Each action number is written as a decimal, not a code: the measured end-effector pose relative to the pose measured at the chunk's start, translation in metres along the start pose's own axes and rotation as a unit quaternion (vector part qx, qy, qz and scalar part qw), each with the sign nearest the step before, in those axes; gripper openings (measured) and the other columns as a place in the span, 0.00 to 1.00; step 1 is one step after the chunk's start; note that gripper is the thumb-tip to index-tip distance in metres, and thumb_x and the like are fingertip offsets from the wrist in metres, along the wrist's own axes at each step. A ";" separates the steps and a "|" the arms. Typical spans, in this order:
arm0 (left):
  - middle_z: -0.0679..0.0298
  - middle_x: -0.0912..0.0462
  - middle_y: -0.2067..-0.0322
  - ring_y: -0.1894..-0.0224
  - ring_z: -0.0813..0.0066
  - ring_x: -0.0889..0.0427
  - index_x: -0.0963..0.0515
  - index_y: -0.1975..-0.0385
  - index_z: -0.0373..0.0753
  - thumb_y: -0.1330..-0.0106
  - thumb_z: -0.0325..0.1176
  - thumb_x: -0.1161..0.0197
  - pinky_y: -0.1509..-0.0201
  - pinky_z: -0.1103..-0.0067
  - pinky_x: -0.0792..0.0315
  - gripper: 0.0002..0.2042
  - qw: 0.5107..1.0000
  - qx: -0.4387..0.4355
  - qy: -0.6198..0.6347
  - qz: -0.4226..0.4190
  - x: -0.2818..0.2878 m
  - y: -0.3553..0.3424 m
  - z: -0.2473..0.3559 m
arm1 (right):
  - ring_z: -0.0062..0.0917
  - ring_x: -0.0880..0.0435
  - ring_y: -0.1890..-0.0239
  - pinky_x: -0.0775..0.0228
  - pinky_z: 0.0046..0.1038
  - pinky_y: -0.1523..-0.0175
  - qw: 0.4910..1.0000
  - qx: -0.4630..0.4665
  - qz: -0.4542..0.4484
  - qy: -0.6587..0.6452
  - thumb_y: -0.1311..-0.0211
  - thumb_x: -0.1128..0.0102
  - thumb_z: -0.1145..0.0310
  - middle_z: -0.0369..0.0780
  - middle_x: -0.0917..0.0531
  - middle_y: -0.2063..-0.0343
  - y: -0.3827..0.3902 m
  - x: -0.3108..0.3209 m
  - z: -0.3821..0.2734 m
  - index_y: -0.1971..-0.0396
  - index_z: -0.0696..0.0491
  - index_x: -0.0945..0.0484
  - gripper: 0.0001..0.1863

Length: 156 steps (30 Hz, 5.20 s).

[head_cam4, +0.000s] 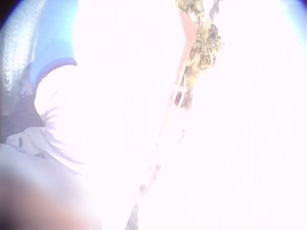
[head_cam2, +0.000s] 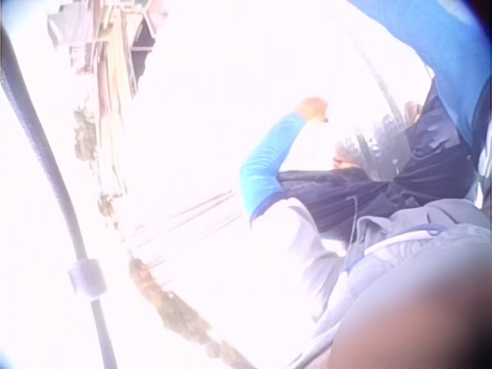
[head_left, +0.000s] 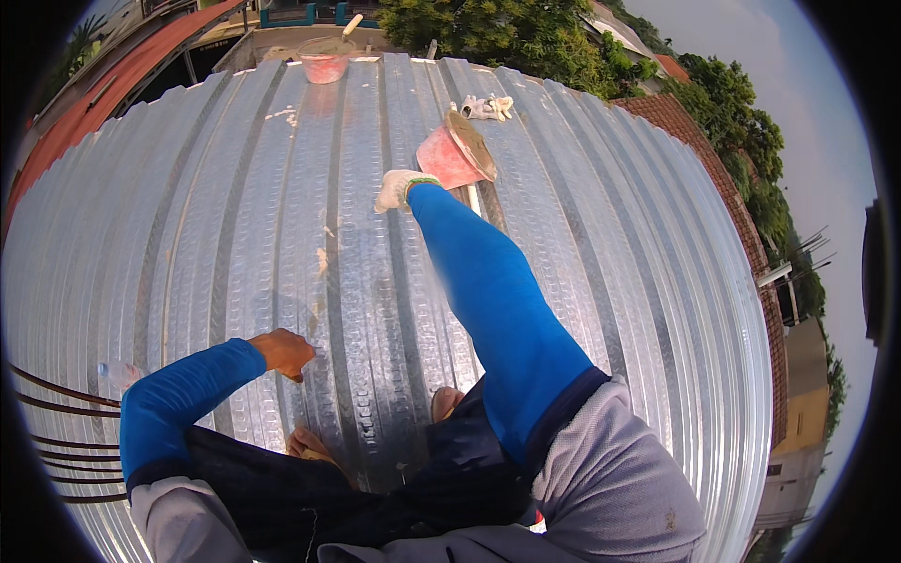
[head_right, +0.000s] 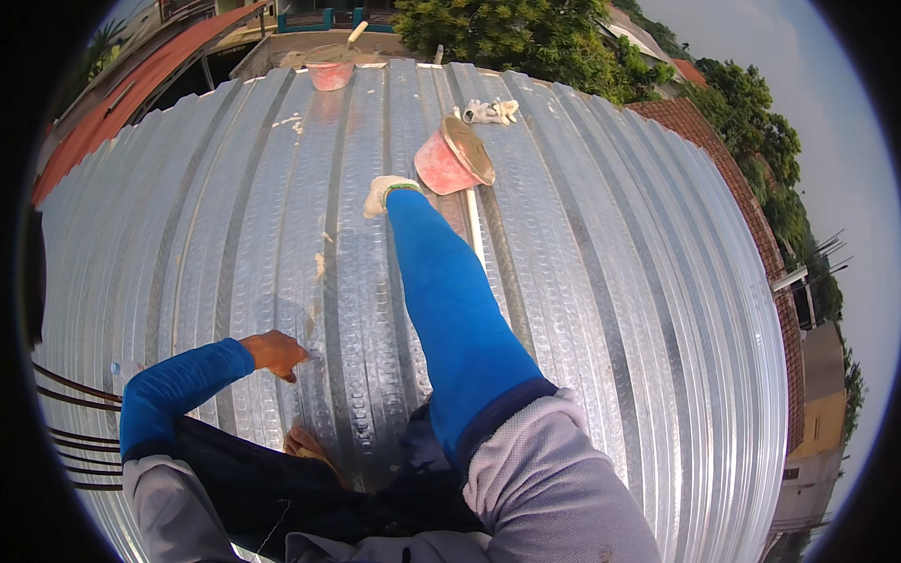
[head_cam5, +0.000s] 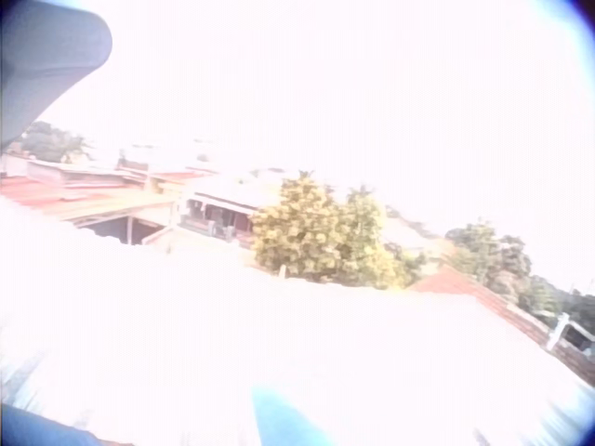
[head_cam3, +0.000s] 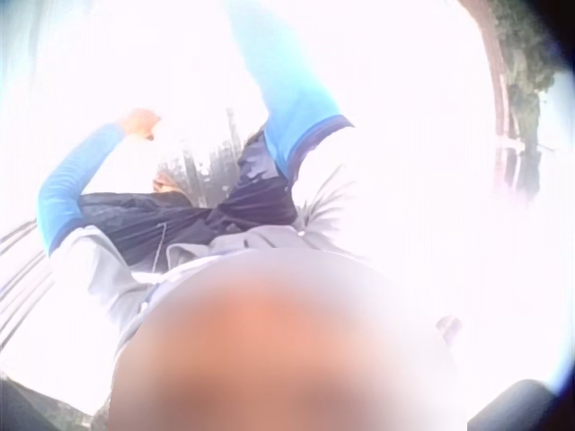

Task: The person scoops cement from a bucket using a trowel and applies it to the seams of a corrugated metal roof. They repeatedly dip the trowel into the bucket and spread the material along the roof ridges.

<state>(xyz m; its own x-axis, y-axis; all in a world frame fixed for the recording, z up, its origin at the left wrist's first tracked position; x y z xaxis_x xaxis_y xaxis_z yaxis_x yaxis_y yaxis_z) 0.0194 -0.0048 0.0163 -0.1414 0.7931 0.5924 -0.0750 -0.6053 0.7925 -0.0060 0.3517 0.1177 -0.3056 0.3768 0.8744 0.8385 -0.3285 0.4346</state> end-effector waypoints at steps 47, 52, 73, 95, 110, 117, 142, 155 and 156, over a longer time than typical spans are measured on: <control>0.52 0.14 0.50 0.45 0.49 0.16 0.22 0.41 0.39 0.37 0.51 0.29 0.45 0.58 0.22 0.29 1.000 -0.004 -0.015 -0.011 0.002 -0.015 -0.004 | 0.42 0.11 0.57 0.21 0.42 0.51 1.000 0.004 0.020 0.004 0.47 0.28 0.53 0.52 0.12 0.58 0.003 0.000 -0.001 0.54 0.62 0.14 0.29; 0.51 0.14 0.50 0.45 0.48 0.16 0.23 0.40 0.39 0.36 0.52 0.29 0.45 0.58 0.22 0.30 0.999 0.007 -0.011 -0.029 0.004 -0.015 -0.003 | 0.45 0.13 0.49 0.22 0.42 0.45 1.000 0.006 0.021 0.000 0.49 0.27 0.53 0.53 0.12 0.53 0.002 -0.001 0.001 0.51 0.62 0.15 0.31; 0.52 0.14 0.50 0.45 0.51 0.15 0.21 0.40 0.39 0.38 0.52 0.28 0.44 0.59 0.21 0.31 1.000 -0.014 -0.021 -0.009 -0.003 -0.017 -0.005 | 0.42 0.13 0.47 0.22 0.42 0.42 0.999 0.001 0.040 0.002 0.52 0.24 0.55 0.50 0.12 0.50 0.003 -0.004 0.001 0.51 0.55 0.13 0.28; 0.53 0.16 0.44 0.41 0.50 0.18 0.24 0.36 0.41 0.40 0.56 0.27 0.40 0.60 0.24 0.36 0.999 -0.017 -0.014 -0.034 0.003 -0.013 -0.002 | 0.44 0.12 0.51 0.22 0.41 0.46 1.000 0.012 0.025 0.007 0.48 0.29 0.54 0.52 0.12 0.54 0.012 0.004 -0.001 0.52 0.61 0.15 0.29; 0.53 0.15 0.47 0.42 0.50 0.17 0.23 0.38 0.41 0.39 0.57 0.29 0.42 0.59 0.23 0.34 0.999 -0.018 -0.022 -0.021 0.003 -0.016 -0.002 | 0.39 0.12 0.60 0.22 0.41 0.53 1.000 0.007 0.010 0.007 0.45 0.29 0.52 0.49 0.12 0.61 0.014 0.007 -0.002 0.54 0.62 0.15 0.29; 0.50 0.14 0.50 0.45 0.49 0.16 0.20 0.44 0.37 0.40 0.52 0.28 0.44 0.59 0.22 0.30 1.000 -0.020 -0.001 0.005 0.006 -0.009 0.002 | 0.38 0.12 0.62 0.22 0.41 0.55 1.000 0.007 0.014 -0.001 0.46 0.28 0.53 0.48 0.12 0.62 0.012 0.006 -0.002 0.55 0.62 0.15 0.28; 0.51 0.14 0.49 0.44 0.49 0.17 0.21 0.43 0.38 0.41 0.53 0.27 0.43 0.58 0.22 0.31 1.000 -0.022 -0.009 -0.008 0.005 -0.011 0.002 | 0.40 0.12 0.59 0.21 0.42 0.53 1.000 -0.005 0.012 -0.001 0.46 0.28 0.53 0.49 0.12 0.58 0.010 0.005 -0.003 0.52 0.62 0.15 0.29; 0.51 0.15 0.48 0.43 0.50 0.17 0.21 0.42 0.38 0.41 0.51 0.26 0.43 0.59 0.22 0.32 1.000 -0.022 -0.001 -0.005 0.007 -0.008 0.004 | 0.40 0.12 0.62 0.22 0.42 0.55 1.000 0.008 0.007 -0.001 0.47 0.27 0.52 0.50 0.12 0.62 0.010 0.004 -0.001 0.54 0.62 0.15 0.29; 0.51 0.15 0.48 0.43 0.50 0.17 0.21 0.42 0.38 0.42 0.51 0.26 0.43 0.59 0.22 0.31 1.000 -0.022 0.001 -0.002 0.007 -0.008 0.004 | 0.40 0.12 0.62 0.22 0.42 0.55 1.000 0.014 0.005 -0.008 0.47 0.27 0.52 0.50 0.12 0.62 0.010 0.004 -0.001 0.54 0.62 0.15 0.29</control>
<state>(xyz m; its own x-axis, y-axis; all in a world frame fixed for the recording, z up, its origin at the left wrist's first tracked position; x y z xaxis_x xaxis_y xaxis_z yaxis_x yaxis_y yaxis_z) 0.0226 0.0059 0.0153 -0.1433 0.7959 0.5883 -0.1187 -0.6039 0.7882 0.0005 0.3496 0.1258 -0.2901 0.3868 0.8753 0.8536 -0.3090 0.4195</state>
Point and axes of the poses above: each hand's wrist, its own y-axis away from the middle knuckle, its own x-axis out of the back of the hand, z = x × y, the point moved 1 cm from there along -y, towards the middle knuckle
